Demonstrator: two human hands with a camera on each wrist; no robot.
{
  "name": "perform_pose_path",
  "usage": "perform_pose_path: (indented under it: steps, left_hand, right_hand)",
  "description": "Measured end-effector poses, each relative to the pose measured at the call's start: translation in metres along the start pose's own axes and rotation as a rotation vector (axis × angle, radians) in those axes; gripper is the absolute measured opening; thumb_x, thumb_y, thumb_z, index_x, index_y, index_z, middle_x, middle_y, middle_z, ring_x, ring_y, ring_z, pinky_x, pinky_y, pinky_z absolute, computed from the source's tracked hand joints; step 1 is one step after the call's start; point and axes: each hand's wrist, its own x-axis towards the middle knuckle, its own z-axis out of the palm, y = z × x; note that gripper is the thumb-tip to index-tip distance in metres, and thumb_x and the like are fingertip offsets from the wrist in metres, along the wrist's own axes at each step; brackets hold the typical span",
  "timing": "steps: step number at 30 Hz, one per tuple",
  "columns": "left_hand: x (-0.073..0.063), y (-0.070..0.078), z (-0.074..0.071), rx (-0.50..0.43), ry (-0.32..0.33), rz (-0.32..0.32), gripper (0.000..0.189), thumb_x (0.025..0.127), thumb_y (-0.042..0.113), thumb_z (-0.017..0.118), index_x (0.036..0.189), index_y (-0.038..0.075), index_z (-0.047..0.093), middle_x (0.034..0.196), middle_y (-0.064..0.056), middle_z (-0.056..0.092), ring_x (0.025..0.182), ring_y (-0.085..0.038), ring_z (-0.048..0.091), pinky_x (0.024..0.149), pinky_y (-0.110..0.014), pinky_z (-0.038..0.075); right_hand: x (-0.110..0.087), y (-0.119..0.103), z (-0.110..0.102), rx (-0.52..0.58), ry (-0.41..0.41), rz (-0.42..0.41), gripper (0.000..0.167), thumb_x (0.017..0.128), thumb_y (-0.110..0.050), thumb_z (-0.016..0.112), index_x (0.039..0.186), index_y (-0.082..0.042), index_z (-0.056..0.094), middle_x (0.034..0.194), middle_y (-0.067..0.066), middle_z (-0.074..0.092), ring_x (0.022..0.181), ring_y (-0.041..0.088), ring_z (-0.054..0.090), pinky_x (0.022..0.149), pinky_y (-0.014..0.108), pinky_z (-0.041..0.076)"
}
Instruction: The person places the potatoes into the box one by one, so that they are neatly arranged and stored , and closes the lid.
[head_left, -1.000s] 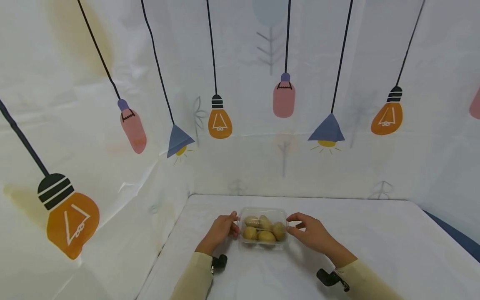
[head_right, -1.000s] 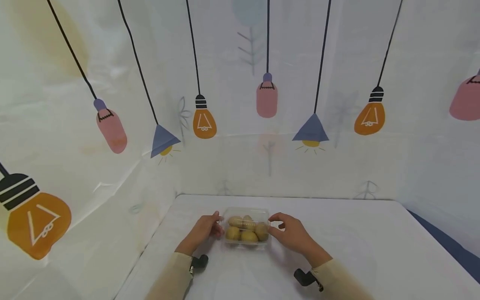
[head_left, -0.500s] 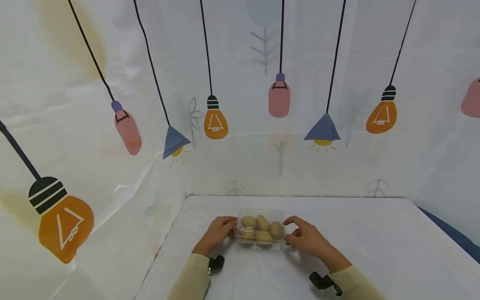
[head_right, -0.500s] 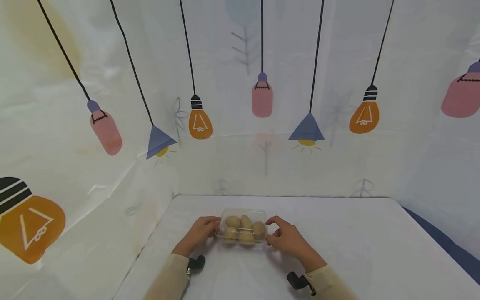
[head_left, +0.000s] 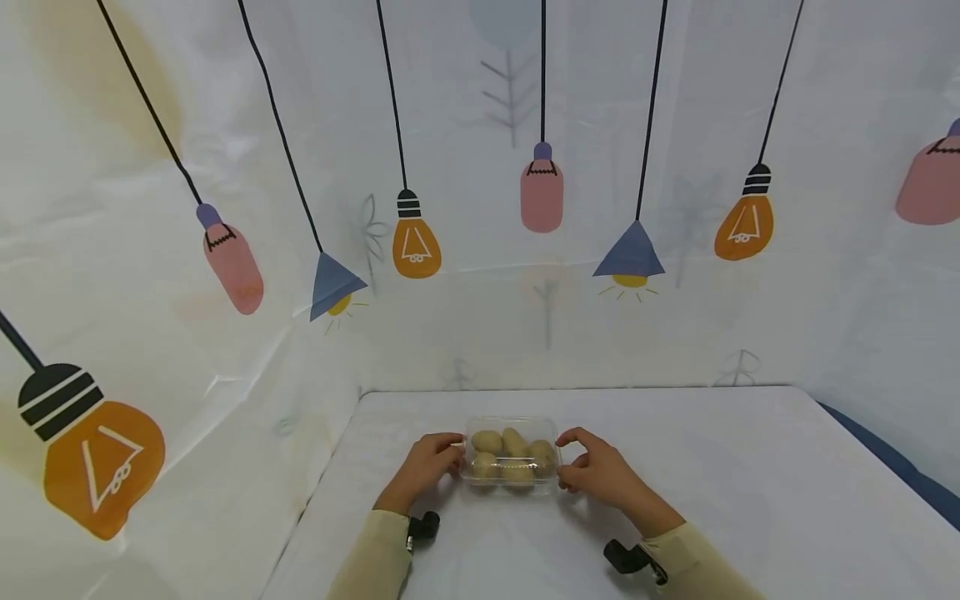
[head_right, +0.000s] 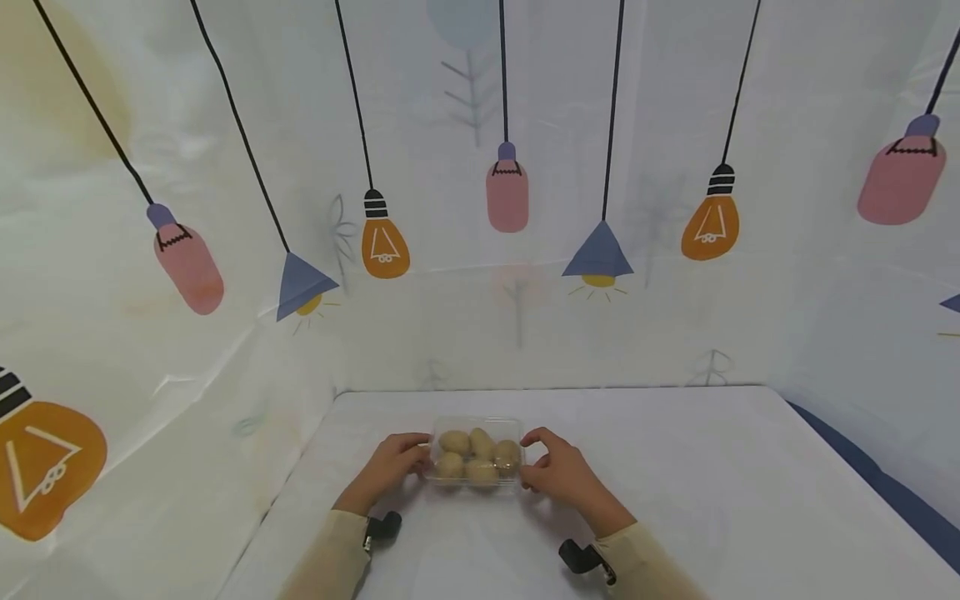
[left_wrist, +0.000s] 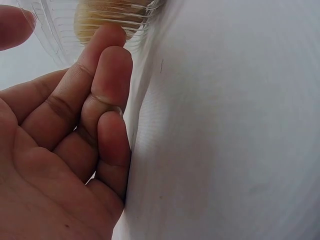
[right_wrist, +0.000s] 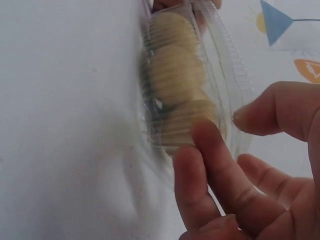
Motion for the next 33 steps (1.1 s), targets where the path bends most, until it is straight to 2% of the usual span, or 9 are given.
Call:
perform_pose_path:
  steps: [7,11,17,20,23,28,33]
  left_hand:
    - [0.001,0.001,-0.002,0.029,-0.012,-0.022,0.049,0.098,0.026,0.061,0.139,-0.001,0.066,0.089,0.001,0.075,0.078,-0.017,0.071,0.088,-0.048,0.053]
    - [0.0,0.003,-0.004,0.047,-0.01,-0.026,0.049,0.098,0.026,0.062,0.139,-0.001,0.066,0.089,0.001,0.074,0.079,-0.016,0.07,0.088,-0.047,0.052]
    - [-0.008,0.004,-0.001,0.045,-0.018,-0.053,0.048,0.096,0.024,0.061,0.138,0.0,0.067,0.088,0.002,0.074,0.079,-0.015,0.069,0.085,-0.044,0.052]
    - [-0.01,0.004,-0.001,0.033,-0.011,-0.038,0.047,0.096,0.022,0.06,0.137,0.0,0.067,0.089,0.001,0.074,0.08,-0.016,0.069,0.085,-0.045,0.052]
    - [-0.012,0.004,-0.003,0.029,0.0,-0.027,0.048,0.097,0.022,0.06,0.138,-0.001,0.066,0.09,0.0,0.074,0.081,-0.017,0.069,0.084,-0.046,0.052]
    - [-0.02,0.0,-0.009,0.053,-0.011,-0.059,0.048,0.097,0.023,0.06,0.139,0.0,0.065,0.089,0.002,0.073,0.082,-0.016,0.069,0.085,-0.046,0.051]
    - [-0.02,0.001,-0.014,0.06,0.01,-0.035,0.047,0.096,0.023,0.059,0.138,0.002,0.066,0.086,0.002,0.073,0.081,-0.016,0.068,0.086,-0.047,0.051]
  right_hand:
    - [-0.001,-0.004,0.01,-0.011,0.098,0.072,0.047,0.082,-0.01,0.078,0.126,-0.016,0.062,0.075,-0.001,0.072,0.068,0.019,0.065,0.059,0.036,0.046]
    - [-0.001,-0.006,0.013,-0.011,0.119,0.074,0.049,0.079,-0.009,0.079,0.125,-0.014,0.062,0.074,0.0,0.07,0.066,0.019,0.064,0.056,0.036,0.047]
    - [-0.005,-0.003,0.017,-0.018,0.11,0.083,0.049,0.079,-0.01,0.079,0.125,-0.015,0.062,0.073,0.0,0.069,0.064,0.019,0.062,0.055,0.036,0.047]
    - [-0.006,-0.004,0.017,-0.029,0.111,0.079,0.048,0.079,-0.01,0.078,0.125,-0.016,0.062,0.073,0.0,0.069,0.064,0.019,0.061,0.055,0.036,0.045]
    - [-0.006,-0.006,0.018,-0.032,0.112,0.064,0.048,0.08,-0.011,0.077,0.125,-0.016,0.061,0.073,-0.001,0.07,0.065,0.02,0.061,0.056,0.036,0.045]
    - [-0.007,-0.007,0.026,-0.025,0.067,0.065,0.047,0.083,-0.013,0.077,0.127,-0.015,0.06,0.074,-0.002,0.071,0.068,0.018,0.064,0.058,0.036,0.046]
    - [-0.002,-0.009,0.026,-0.029,0.052,0.028,0.045,0.086,-0.012,0.077,0.128,-0.015,0.059,0.077,-0.003,0.072,0.07,0.019,0.066,0.059,0.037,0.047]
